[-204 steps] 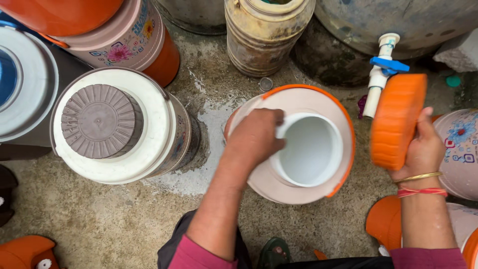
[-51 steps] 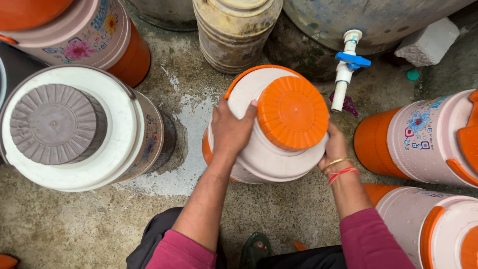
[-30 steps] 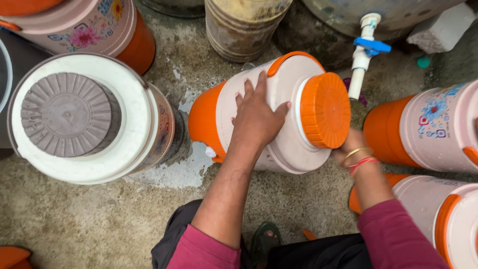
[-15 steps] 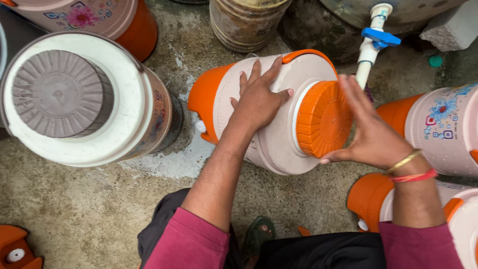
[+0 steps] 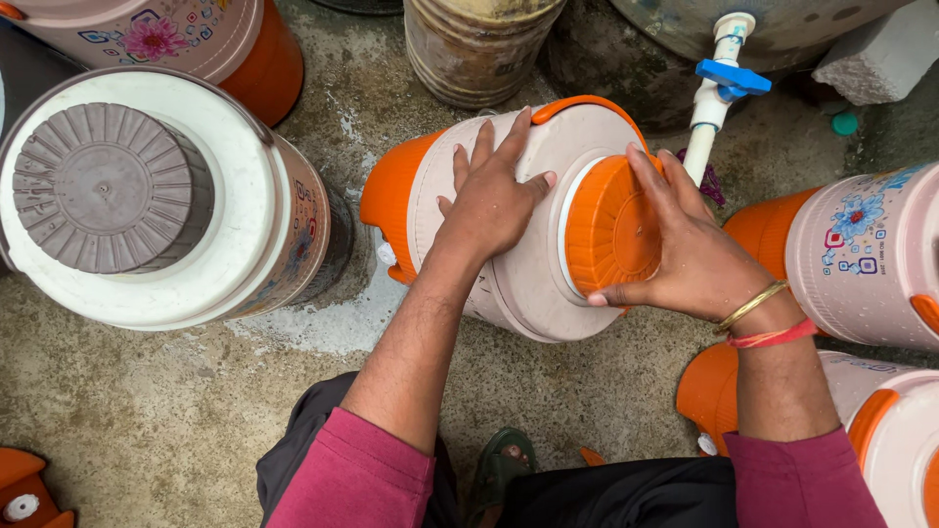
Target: The person sits on the wet floor and rinses an insulated water jug under a tap, rotating it so water flows over its surfaces. They then fill the jug with water, handle and rinse the lid and inner cup, place the lid on the jug, and press it closed before setting the jug aside.
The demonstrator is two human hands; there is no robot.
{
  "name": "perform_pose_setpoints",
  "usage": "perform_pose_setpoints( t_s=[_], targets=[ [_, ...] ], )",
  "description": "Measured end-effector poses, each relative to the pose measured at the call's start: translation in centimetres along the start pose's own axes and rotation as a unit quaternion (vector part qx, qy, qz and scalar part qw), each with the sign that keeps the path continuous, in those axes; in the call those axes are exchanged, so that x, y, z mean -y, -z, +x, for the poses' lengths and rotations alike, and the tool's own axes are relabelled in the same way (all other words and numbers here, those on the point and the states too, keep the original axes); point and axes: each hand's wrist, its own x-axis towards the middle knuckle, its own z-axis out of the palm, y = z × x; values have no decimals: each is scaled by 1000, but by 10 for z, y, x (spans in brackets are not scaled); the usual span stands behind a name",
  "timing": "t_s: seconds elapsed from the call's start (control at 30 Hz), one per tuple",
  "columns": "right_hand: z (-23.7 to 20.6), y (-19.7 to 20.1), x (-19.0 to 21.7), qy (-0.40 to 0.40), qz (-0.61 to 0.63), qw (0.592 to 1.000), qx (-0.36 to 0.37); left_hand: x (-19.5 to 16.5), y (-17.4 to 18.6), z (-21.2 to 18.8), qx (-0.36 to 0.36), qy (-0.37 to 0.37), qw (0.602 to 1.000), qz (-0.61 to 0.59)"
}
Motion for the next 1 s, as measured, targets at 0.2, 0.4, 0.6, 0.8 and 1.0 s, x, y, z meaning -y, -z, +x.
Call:
perform_pose_setpoints(
  t_s=[0.2,0.4,0.6,0.8,1.0],
  targets=[
    [2,-3,3,-57,13,998,2,2,3,2,-7,2,1000,-6],
    [4,-11,-4,79,16,996,-40,8,10,6,-24,6,999,-23],
    [8,-12,-6,77,24,995,-65,9,12,3,-40,13,999,-24],
    [8,-10,3,56,-6,996,-71,3,12,0,-30,22,999,-1],
    [4,-11,14,42,-9,994,-97,4,14,0,-29,19,999,0]
  ],
)
